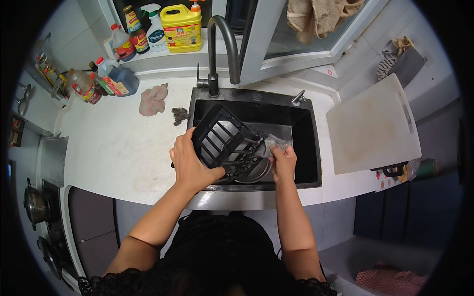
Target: The person scrubs a metal dish rack with a sponge under running water in a kitchen sink. They rotate the rack to clean various sides and crevices thoroughly.
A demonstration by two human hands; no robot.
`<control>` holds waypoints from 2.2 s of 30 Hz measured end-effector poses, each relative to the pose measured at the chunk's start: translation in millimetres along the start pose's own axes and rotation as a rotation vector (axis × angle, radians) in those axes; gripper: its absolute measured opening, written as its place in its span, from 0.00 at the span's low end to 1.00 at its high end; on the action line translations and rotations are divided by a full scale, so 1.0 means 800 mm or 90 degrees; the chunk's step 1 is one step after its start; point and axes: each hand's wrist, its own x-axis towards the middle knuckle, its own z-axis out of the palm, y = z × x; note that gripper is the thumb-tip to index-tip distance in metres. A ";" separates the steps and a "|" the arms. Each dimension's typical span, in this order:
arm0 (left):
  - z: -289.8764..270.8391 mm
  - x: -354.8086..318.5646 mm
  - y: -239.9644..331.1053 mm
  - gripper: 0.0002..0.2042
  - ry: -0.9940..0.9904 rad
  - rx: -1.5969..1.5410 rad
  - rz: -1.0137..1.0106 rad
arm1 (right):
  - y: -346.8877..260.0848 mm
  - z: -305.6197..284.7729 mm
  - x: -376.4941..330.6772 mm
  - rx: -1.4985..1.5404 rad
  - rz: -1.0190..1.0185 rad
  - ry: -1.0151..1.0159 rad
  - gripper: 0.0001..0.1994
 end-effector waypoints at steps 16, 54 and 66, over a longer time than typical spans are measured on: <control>-0.009 0.004 0.004 0.49 0.039 -0.043 -0.031 | 0.034 0.001 -0.010 -0.025 -0.025 -0.083 0.08; 0.013 0.012 0.008 0.45 0.087 -0.138 -0.137 | 0.053 0.000 -0.005 -0.385 -0.219 -0.071 0.19; 0.021 0.020 0.002 0.45 0.043 -0.196 -0.149 | 0.052 -0.004 0.010 -0.279 -0.220 0.020 0.13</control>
